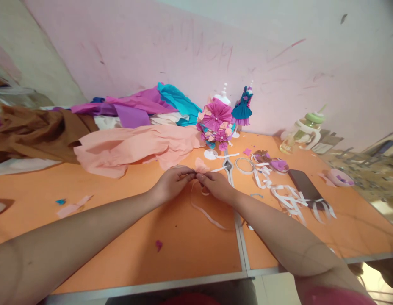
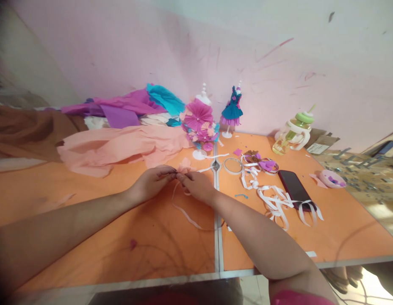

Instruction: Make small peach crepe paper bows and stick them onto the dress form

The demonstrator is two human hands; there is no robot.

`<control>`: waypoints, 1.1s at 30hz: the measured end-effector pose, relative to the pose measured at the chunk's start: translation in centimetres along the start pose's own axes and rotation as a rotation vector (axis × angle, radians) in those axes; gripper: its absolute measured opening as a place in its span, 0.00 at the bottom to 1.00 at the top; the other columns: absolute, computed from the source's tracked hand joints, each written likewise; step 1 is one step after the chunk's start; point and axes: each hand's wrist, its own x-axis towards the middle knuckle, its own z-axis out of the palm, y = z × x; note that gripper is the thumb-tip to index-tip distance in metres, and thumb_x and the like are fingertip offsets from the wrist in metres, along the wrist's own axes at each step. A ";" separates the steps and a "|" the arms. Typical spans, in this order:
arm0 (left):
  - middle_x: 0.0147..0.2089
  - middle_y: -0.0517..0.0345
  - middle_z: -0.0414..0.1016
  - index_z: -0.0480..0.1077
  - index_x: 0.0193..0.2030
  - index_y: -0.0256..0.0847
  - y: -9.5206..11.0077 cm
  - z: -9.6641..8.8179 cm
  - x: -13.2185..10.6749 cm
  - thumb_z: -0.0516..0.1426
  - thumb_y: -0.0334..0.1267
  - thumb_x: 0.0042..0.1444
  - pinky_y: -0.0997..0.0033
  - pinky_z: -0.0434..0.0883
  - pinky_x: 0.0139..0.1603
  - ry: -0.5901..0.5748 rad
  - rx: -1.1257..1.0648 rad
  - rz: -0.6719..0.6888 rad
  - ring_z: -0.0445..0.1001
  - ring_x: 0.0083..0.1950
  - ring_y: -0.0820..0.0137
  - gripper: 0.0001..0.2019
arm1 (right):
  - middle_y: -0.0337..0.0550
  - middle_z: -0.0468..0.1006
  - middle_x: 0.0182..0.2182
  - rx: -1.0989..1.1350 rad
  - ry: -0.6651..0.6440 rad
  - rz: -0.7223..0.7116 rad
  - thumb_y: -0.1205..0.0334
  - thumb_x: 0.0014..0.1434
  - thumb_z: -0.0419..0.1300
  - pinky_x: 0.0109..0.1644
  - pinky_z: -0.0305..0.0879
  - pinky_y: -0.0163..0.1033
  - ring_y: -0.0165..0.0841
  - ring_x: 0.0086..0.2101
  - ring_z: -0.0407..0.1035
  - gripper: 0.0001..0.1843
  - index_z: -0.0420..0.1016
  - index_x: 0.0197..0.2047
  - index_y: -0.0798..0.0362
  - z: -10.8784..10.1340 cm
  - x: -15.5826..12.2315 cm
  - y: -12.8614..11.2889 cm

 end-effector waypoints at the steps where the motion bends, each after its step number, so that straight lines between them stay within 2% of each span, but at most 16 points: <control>1: 0.40 0.53 0.79 0.76 0.39 0.42 0.0 0.0 0.0 0.51 0.50 0.60 0.65 0.69 0.46 -0.001 -0.008 -0.010 0.74 0.43 0.61 0.17 | 0.39 0.73 0.23 -0.011 -0.001 -0.001 0.38 0.61 0.48 0.29 0.60 0.34 0.29 0.25 0.69 0.27 0.71 0.30 0.54 0.0 0.0 0.0; 13: 0.41 0.54 0.79 0.77 0.39 0.42 -0.3 0.1 -0.1 0.52 0.50 0.60 0.67 0.69 0.45 -0.010 -0.063 -0.072 0.76 0.43 0.62 0.17 | 0.39 0.75 0.25 -0.099 -0.026 -0.051 0.41 0.63 0.46 0.32 0.63 0.34 0.30 0.27 0.71 0.26 0.75 0.36 0.53 -0.1 0.2 0.2; 21: 0.40 0.56 0.79 0.77 0.39 0.43 -0.8 0.3 0.0 0.52 0.50 0.59 0.68 0.69 0.44 -0.007 -0.061 -0.068 0.76 0.42 0.63 0.17 | 0.40 0.76 0.25 -0.167 -0.030 -0.083 0.43 0.65 0.46 0.32 0.62 0.35 0.32 0.28 0.72 0.25 0.73 0.32 0.53 -0.2 0.3 0.1; 29: 0.41 0.55 0.79 0.77 0.40 0.43 -1.6 0.6 0.1 0.53 0.51 0.59 0.68 0.69 0.45 -0.013 -0.094 -0.070 0.76 0.43 0.63 0.17 | 0.40 0.76 0.25 -0.208 -0.048 -0.082 0.45 0.66 0.45 0.33 0.60 0.34 0.31 0.29 0.71 0.25 0.74 0.33 0.54 -0.3 0.3 0.1; 33: 0.43 0.54 0.79 0.77 0.40 0.41 -1.5 0.5 0.1 0.54 0.51 0.59 0.67 0.69 0.48 -0.030 -0.166 -0.083 0.76 0.46 0.62 0.17 | 0.41 0.76 0.27 -0.176 -0.062 -0.065 0.46 0.67 0.45 0.33 0.61 0.34 0.31 0.29 0.71 0.24 0.75 0.38 0.54 -0.4 0.5 0.2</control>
